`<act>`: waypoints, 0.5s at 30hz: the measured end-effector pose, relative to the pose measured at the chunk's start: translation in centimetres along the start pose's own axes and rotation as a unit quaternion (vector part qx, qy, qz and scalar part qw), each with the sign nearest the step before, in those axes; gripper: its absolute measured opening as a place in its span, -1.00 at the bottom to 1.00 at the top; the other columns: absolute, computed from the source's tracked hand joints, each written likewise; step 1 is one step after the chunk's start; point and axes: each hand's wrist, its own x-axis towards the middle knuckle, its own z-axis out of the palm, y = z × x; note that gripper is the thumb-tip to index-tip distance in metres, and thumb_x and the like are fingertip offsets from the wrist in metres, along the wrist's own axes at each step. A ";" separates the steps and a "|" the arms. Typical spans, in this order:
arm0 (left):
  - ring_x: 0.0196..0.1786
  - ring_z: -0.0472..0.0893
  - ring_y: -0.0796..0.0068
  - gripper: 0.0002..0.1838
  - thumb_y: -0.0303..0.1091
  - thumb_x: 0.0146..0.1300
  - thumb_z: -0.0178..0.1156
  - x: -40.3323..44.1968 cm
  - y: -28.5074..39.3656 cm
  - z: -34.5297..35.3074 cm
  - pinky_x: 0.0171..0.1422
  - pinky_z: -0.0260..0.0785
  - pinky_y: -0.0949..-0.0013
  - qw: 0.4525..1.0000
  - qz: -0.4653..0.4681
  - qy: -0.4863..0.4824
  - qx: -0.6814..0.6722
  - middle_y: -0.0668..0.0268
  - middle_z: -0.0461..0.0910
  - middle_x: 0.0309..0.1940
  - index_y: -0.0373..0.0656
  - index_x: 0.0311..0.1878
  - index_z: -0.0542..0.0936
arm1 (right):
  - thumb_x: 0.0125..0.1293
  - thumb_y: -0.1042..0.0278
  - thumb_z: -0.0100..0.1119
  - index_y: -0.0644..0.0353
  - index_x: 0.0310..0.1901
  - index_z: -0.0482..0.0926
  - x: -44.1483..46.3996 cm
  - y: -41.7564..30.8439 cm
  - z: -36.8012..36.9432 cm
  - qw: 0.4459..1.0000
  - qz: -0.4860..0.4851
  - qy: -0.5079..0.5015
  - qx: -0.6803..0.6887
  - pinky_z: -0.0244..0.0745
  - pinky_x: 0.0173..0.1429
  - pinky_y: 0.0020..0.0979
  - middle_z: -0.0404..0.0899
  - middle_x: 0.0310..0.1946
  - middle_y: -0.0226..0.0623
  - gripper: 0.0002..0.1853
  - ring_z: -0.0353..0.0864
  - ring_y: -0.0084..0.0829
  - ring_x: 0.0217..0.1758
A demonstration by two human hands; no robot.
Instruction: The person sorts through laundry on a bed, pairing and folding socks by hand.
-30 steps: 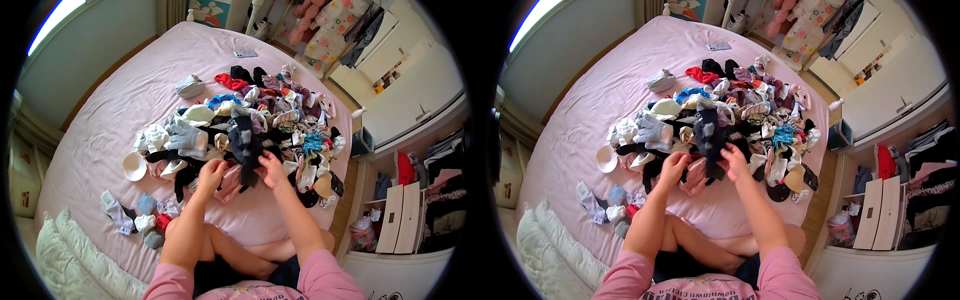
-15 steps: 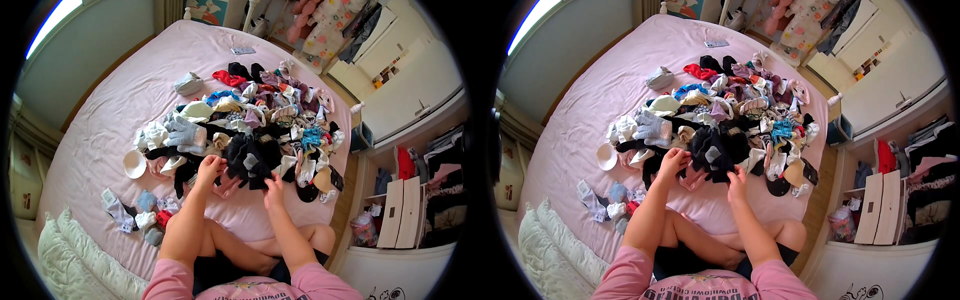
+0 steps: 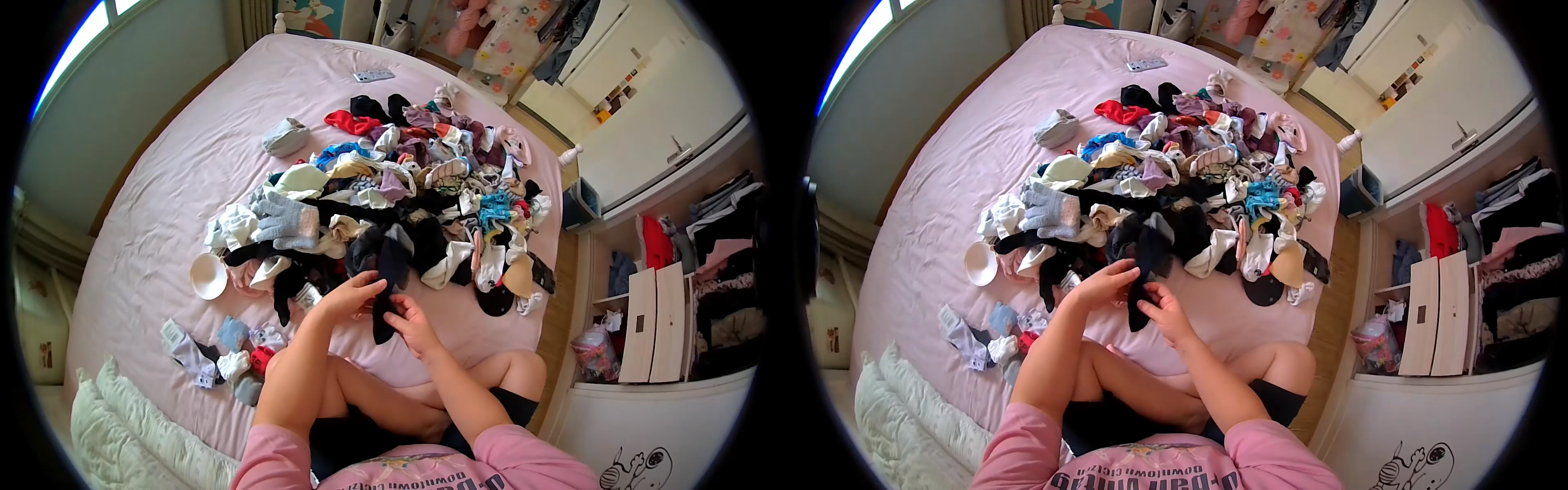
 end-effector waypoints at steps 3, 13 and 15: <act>-0.22 0.48 0.53 -0.41 -0.37 0.16 0.15 0.1 -0.3 -0.2 -0.20 0.36 0.46 0.990 0.127 -0.005 -0.054 0.30 0.49 -0.21 -0.16 0.24 0.15 | 0.15 0.61 0.05 0.24 -0.05 0.37 0.1 0.4 0.4 0.996 -0.015 -0.027 -0.079 0.32 -0.01 -0.58 0.44 -0.16 -0.38 -0.71 0.42 -0.60 -0.12; -0.12 0.48 0.56 -0.49 -0.55 0.12 0.10 -0.8 2.3 -1.2 -0.03 0.35 0.47 0.891 0.381 0.146 -0.200 0.34 0.47 -0.12 -0.18 0.17 0.24 | 0.24 0.40 0.03 0.22 0.07 0.30 2.4 -1.3 -0.4 0.989 -0.072 -0.006 -0.128 0.35 -0.05 -0.56 0.46 -0.14 -0.35 -0.64 0.44 -0.59 -0.12; -0.14 0.48 0.58 -0.49 -0.51 0.09 0.15 -1.3 2.1 -1.0 -0.04 0.35 0.47 0.932 0.311 0.092 -0.161 0.36 0.48 -0.16 -0.18 0.13 0.27 | 0.25 0.34 0.04 0.20 0.17 0.17 2.8 -2.0 0.1 0.995 -0.065 0.006 -0.072 0.35 -0.04 -0.53 0.42 -0.06 -0.31 -0.52 0.43 -0.55 -0.07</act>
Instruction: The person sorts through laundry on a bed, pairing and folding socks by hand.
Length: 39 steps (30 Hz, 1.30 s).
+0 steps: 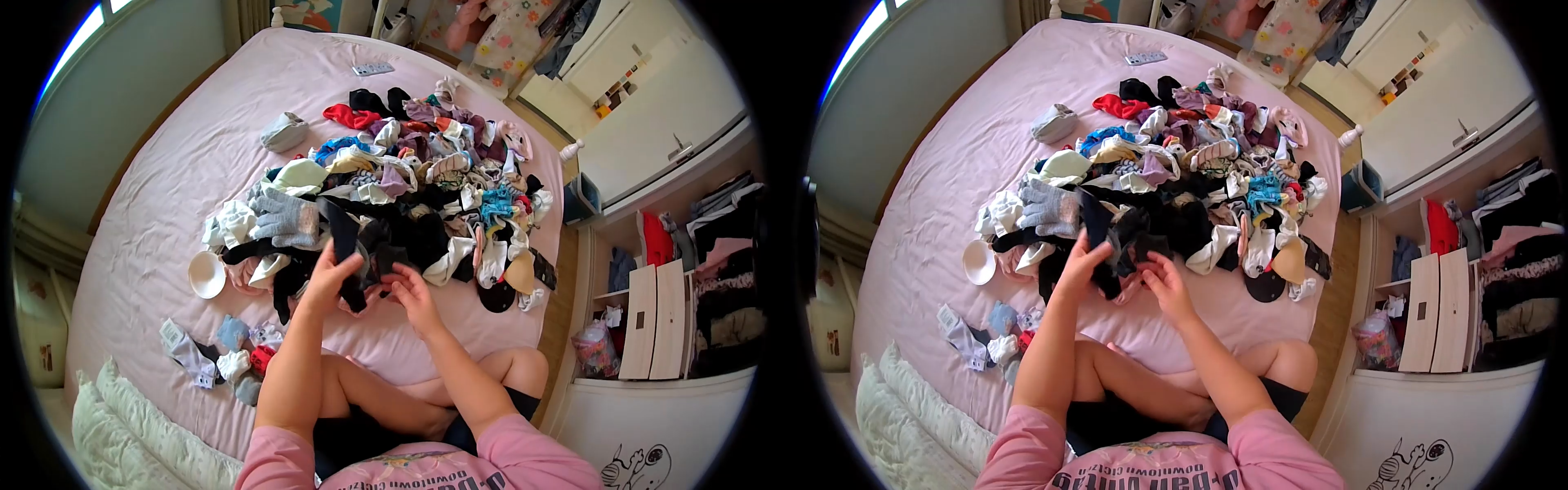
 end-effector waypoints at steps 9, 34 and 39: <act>-0.08 0.48 0.48 -0.50 -0.45 0.06 0.10 -1.3 0.7 1.2 0.05 0.28 0.44 0.925 -0.241 -0.277 0.099 0.23 0.53 -0.15 -0.19 0.14 0.32 | 0.25 0.31 -0.06 0.00 0.29 -0.03 0.0 -2.6 -1.7 0.966 -0.009 -0.006 0.260 0.33 0.00 -0.32 0.27 0.12 -0.30 -0.41 0.42 -0.41 -0.01; -0.19 0.52 0.54 -0.61 -0.20 0.16 0.12 -3.8 0.1 4.6 -0.04 0.32 0.52 0.743 -0.461 -0.361 0.324 0.29 0.57 -0.23 -0.29 -0.04 0.49 | 0.25 0.14 0.02 0.07 0.03 0.37 -5.3 1.9 -4.5 0.947 0.175 -0.040 0.266 0.41 -0.01 -0.43 0.51 -0.16 -0.33 -0.64 0.51 -0.45 -0.11; -0.34 0.44 0.63 -0.57 -0.19 0.08 0.20 -3.1 -1.3 3.3 -0.25 0.29 0.54 0.743 -0.349 -0.372 0.433 0.37 0.51 -0.34 -0.26 -0.04 0.46 | 0.11 0.39 0.20 0.09 -0.16 0.46 -5.7 1.5 -8.5 0.965 0.123 0.107 0.207 0.46 -0.15 -0.48 0.53 -0.29 -0.45 -0.76 0.54 -0.56 -0.26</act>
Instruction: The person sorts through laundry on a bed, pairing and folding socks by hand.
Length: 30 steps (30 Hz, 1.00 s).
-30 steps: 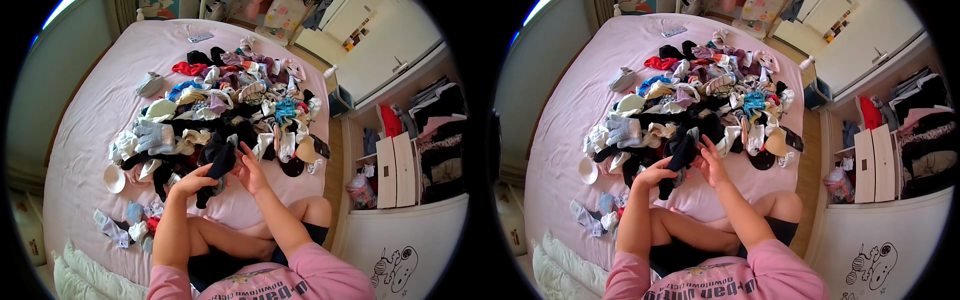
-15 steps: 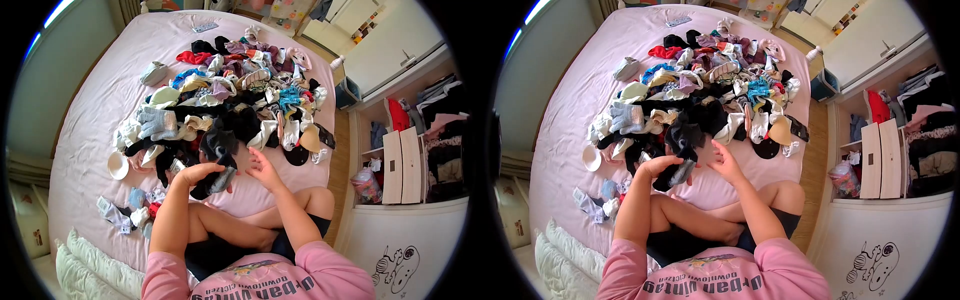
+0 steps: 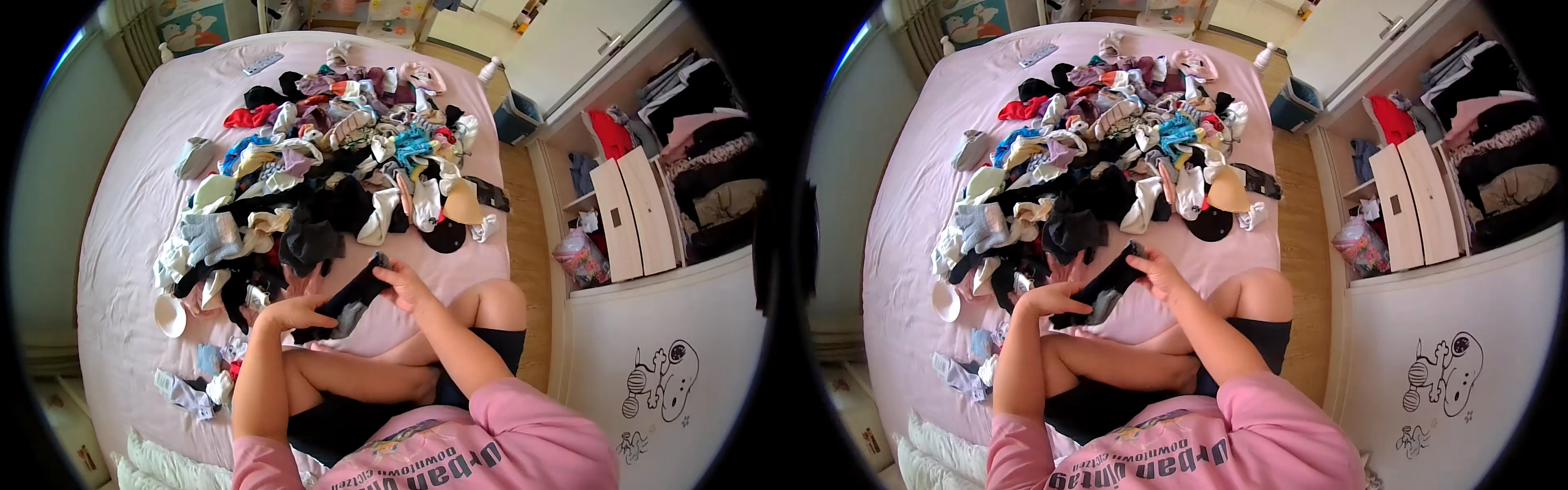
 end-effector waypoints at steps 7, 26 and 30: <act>-0.49 0.43 0.58 -0.69 -0.24 0.04 0.23 2.1 -3.1 -1.0 -0.44 0.27 0.49 0.986 0.033 0.151 0.062 0.37 0.50 -0.53 -0.26 -0.22 0.54 | 0.05 0.43 0.24 0.12 -0.12 0.43 -2.8 -2.9 -5.4 0.991 -0.019 0.105 -0.084 0.39 -0.33 -0.59 0.49 -0.34 -0.50 -0.67 0.48 -0.63 -0.35; -0.27 0.57 0.17 -0.54 -0.27 -0.05 0.17 5.5 -8.0 -0.3 -0.14 0.37 0.22 0.948 0.039 0.236 0.209 0.05 0.56 -0.39 -0.24 -0.03 0.46 | 0.17 0.37 0.11 0.24 -0.26 0.47 1.7 1.0 -12.5 0.872 -0.164 0.187 -0.422 0.33 -0.26 -0.59 0.43 -0.49 -0.47 -0.84 0.38 -0.64 -0.39; -0.19 0.56 0.13 -0.58 -0.29 -0.02 0.13 6.5 -8.5 -1.0 -0.12 0.36 0.25 0.928 0.046 0.328 0.174 0.04 0.56 -0.29 -0.18 -0.03 0.46 | 0.08 0.42 0.15 0.28 -0.21 0.50 4.2 -1.3 -10.4 0.758 -0.334 0.214 -0.518 0.39 -0.19 -0.47 0.53 -0.40 -0.24 -0.77 0.49 -0.44 -0.34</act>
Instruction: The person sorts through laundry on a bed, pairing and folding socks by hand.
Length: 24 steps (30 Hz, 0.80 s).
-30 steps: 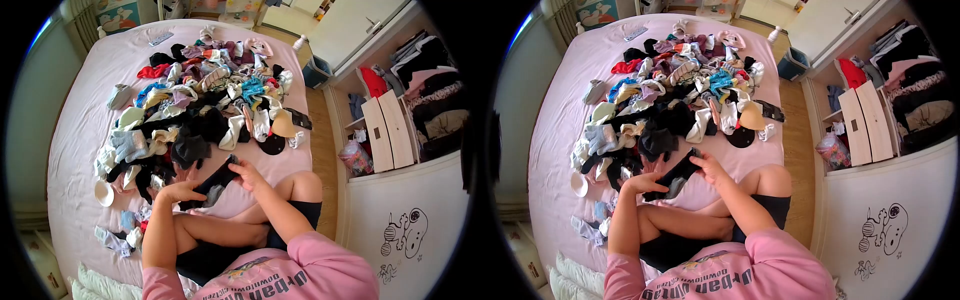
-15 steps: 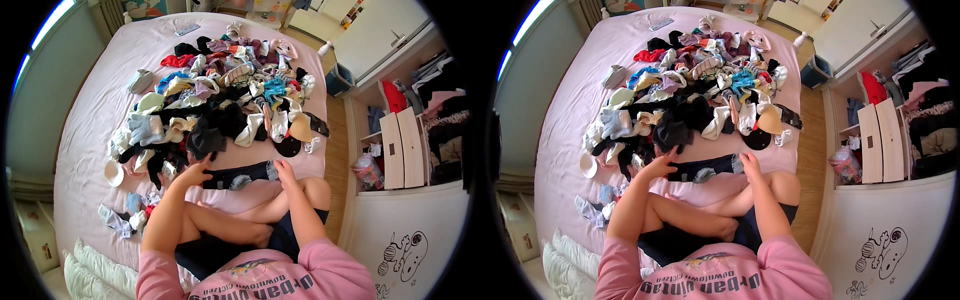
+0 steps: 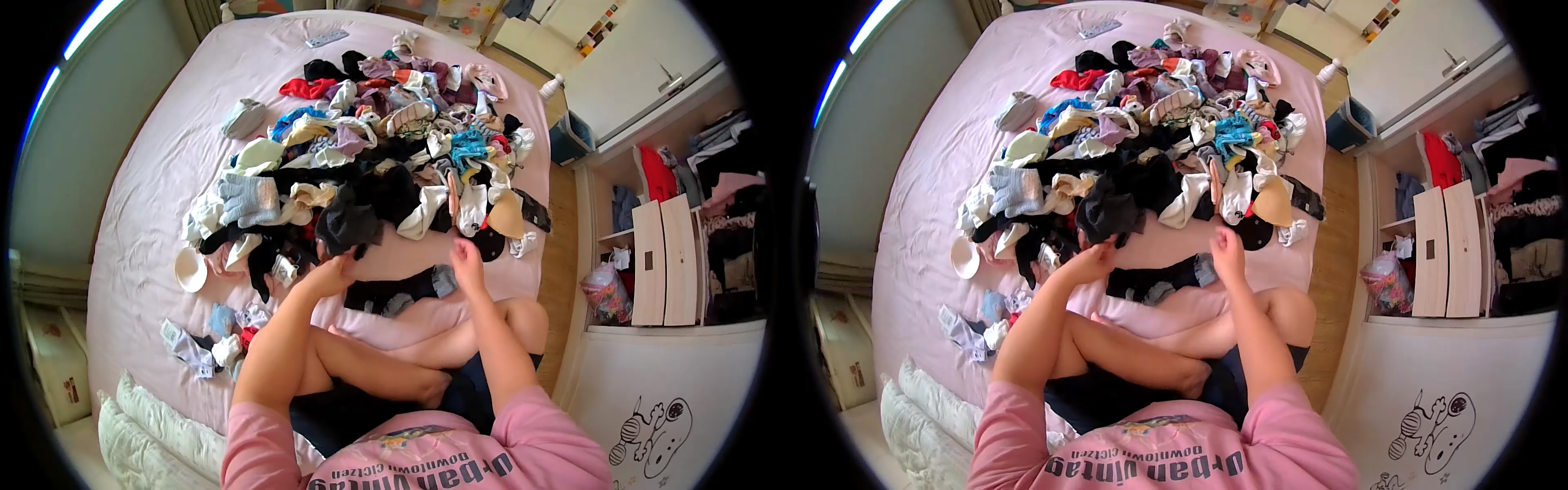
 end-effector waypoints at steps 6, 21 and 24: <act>-0.23 0.56 0.27 -0.70 -0.40 0.04 0.09 0.0 0.0 -0.7 -0.14 0.37 0.35 0.999 0.006 -0.004 -0.042 0.14 0.57 -0.30 -0.20 -0.11 0.50 | 0.07 0.39 0.14 0.22 -0.18 0.52 11.6 -8.9 4.7 0.981 -0.153 -0.115 0.005 0.38 -0.06 -0.37 0.52 -0.22 -0.10 -0.76 0.50 -0.25 -0.12; -0.49 0.52 0.48 -0.80 -0.31 0.15 0.04 0.2 1.5 -2.5 -0.34 0.35 0.42 0.981 -0.044 -0.176 -0.066 0.23 0.56 -0.50 -0.26 -0.33 0.53 | 0.16 0.18 0.16 0.08 -0.21 0.53 21.1 -13.3 4.0 0.837 0.208 -0.146 0.485 0.29 0.09 -0.36 0.54 -0.19 -0.33 -0.77 0.47 -0.45 -0.06; -0.53 0.51 0.53 -0.81 -0.29 0.15 0.07 0.0 2.3 -2.7 -0.41 0.34 0.47 0.967 -0.067 -0.187 -0.160 0.29 0.54 -0.54 -0.23 -0.36 0.52 | 0.15 0.25 0.17 0.12 -0.14 0.44 19.2 -16.6 -0.7 0.704 0.181 -0.182 0.662 0.41 0.03 -0.14 0.51 -0.15 -0.30 -0.73 0.47 -0.31 -0.03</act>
